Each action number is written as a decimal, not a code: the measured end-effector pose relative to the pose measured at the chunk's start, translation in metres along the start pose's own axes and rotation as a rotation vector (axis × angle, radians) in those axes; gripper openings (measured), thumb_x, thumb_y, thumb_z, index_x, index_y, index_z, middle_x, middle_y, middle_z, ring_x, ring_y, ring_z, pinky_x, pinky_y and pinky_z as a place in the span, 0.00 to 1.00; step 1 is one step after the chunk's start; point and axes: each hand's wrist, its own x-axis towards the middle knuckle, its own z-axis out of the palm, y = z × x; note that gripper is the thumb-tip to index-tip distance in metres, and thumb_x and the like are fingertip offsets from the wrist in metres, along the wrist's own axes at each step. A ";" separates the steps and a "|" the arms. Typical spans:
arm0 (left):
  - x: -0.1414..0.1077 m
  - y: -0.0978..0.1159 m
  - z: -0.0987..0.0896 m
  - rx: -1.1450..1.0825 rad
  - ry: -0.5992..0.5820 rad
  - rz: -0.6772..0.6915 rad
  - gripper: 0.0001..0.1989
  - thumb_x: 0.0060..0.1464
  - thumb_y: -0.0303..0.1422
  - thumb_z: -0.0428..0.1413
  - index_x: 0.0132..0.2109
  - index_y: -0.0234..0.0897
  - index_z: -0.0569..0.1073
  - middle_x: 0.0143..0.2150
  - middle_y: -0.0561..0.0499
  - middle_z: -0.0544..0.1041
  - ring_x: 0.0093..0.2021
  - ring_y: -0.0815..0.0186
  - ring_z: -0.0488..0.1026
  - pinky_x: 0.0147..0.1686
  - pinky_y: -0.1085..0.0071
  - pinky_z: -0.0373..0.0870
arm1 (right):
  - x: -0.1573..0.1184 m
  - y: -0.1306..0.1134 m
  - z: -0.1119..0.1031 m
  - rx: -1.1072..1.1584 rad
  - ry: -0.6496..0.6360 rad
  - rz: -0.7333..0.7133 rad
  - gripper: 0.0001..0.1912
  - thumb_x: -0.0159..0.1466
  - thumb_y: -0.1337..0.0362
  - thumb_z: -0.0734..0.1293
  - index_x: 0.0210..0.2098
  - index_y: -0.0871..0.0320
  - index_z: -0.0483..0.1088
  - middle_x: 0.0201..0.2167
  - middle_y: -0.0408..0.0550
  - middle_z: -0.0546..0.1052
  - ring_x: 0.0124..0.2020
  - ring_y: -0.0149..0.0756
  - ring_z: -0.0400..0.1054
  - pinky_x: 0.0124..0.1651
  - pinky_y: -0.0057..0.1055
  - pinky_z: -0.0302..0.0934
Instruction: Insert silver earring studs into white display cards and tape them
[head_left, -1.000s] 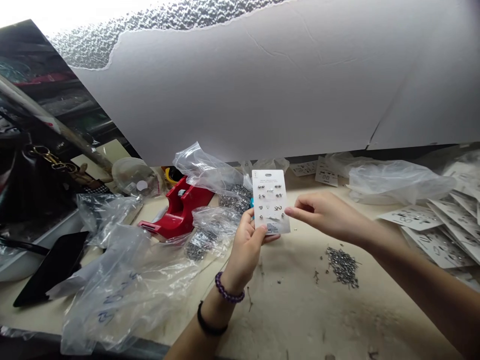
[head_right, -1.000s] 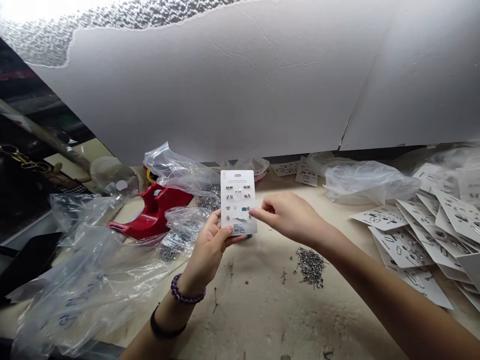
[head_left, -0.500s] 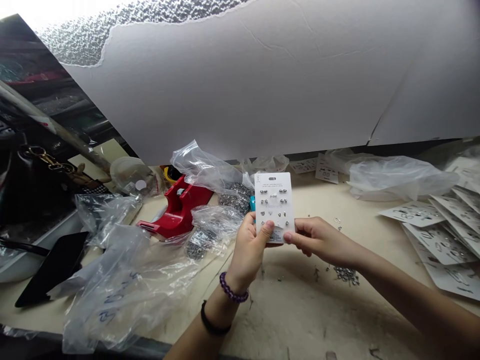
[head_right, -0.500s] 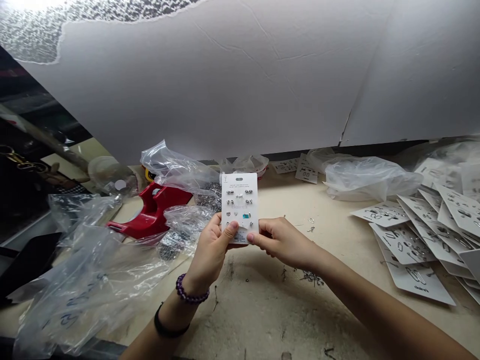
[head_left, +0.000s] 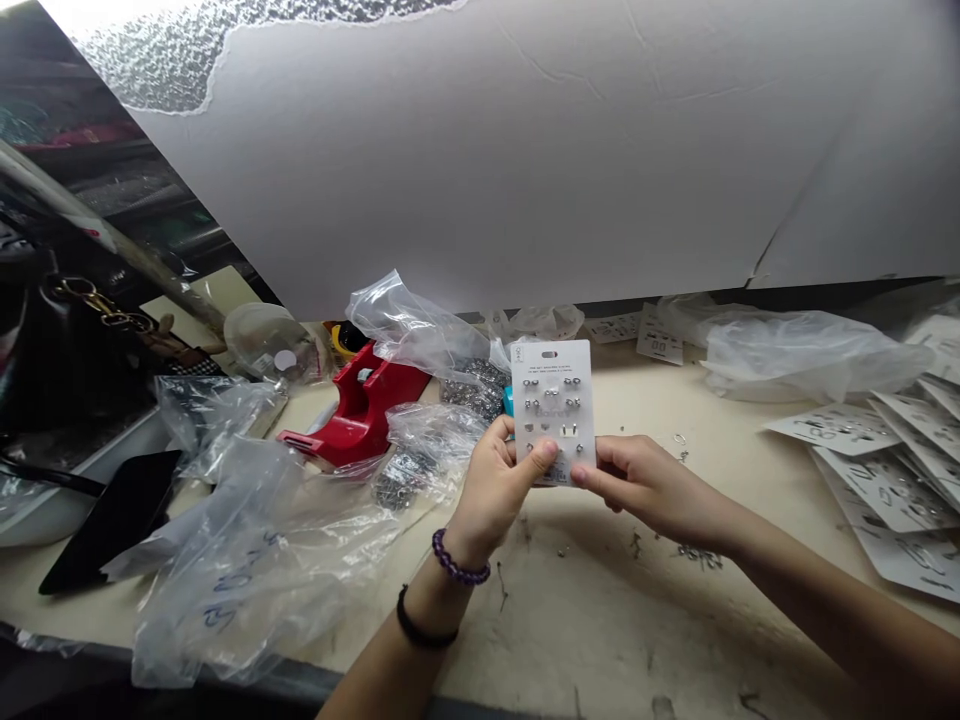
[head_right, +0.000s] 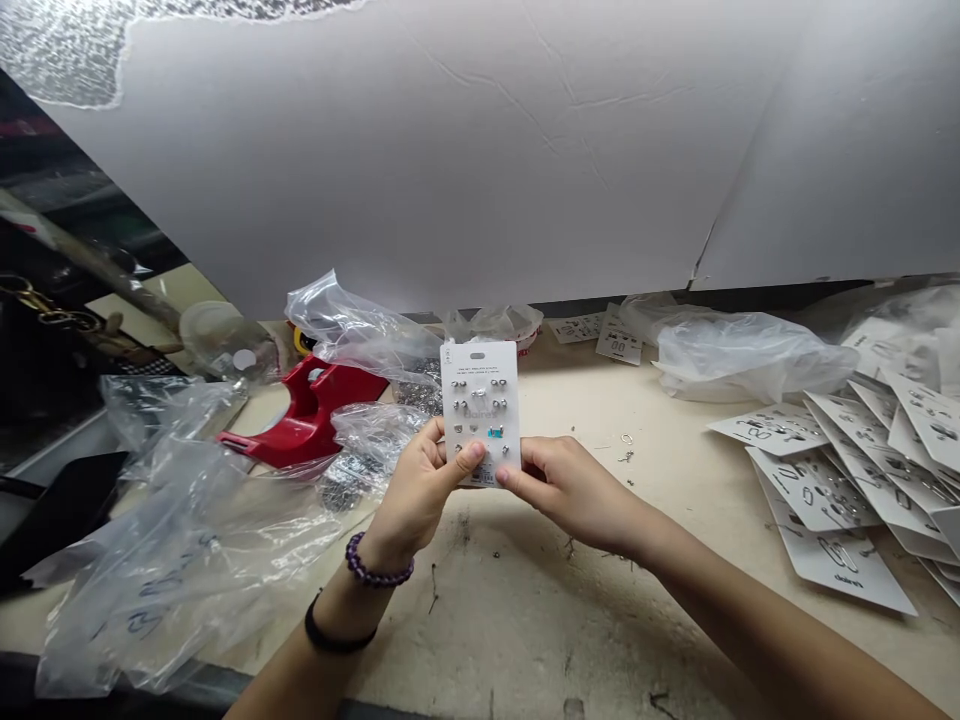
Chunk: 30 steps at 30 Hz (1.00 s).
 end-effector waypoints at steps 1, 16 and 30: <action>0.001 0.001 -0.001 -0.012 -0.024 -0.010 0.18 0.46 0.34 0.59 0.42 0.32 0.62 0.36 0.45 0.75 0.34 0.65 0.73 0.34 0.68 0.70 | -0.001 -0.001 -0.001 -0.013 0.001 -0.005 0.15 0.63 0.57 0.55 0.24 0.60 0.59 0.20 0.40 0.61 0.22 0.25 0.54 0.25 0.23 0.48; -0.001 -0.002 0.006 0.148 0.076 0.124 0.21 0.45 0.34 0.60 0.45 0.34 0.63 0.42 0.46 0.73 0.40 0.63 0.71 0.38 0.69 0.69 | 0.000 -0.004 0.002 -0.088 0.023 -0.058 0.15 0.63 0.59 0.55 0.26 0.60 0.63 0.22 0.41 0.64 0.23 0.26 0.55 0.26 0.23 0.48; -0.001 0.005 0.000 0.149 -0.016 0.087 0.15 0.53 0.40 0.52 0.42 0.34 0.63 0.40 0.46 0.74 0.39 0.63 0.72 0.37 0.69 0.68 | 0.001 0.009 0.010 0.305 -0.022 0.099 0.18 0.61 0.52 0.57 0.36 0.62 0.65 0.27 0.45 0.67 0.24 0.27 0.61 0.28 0.26 0.59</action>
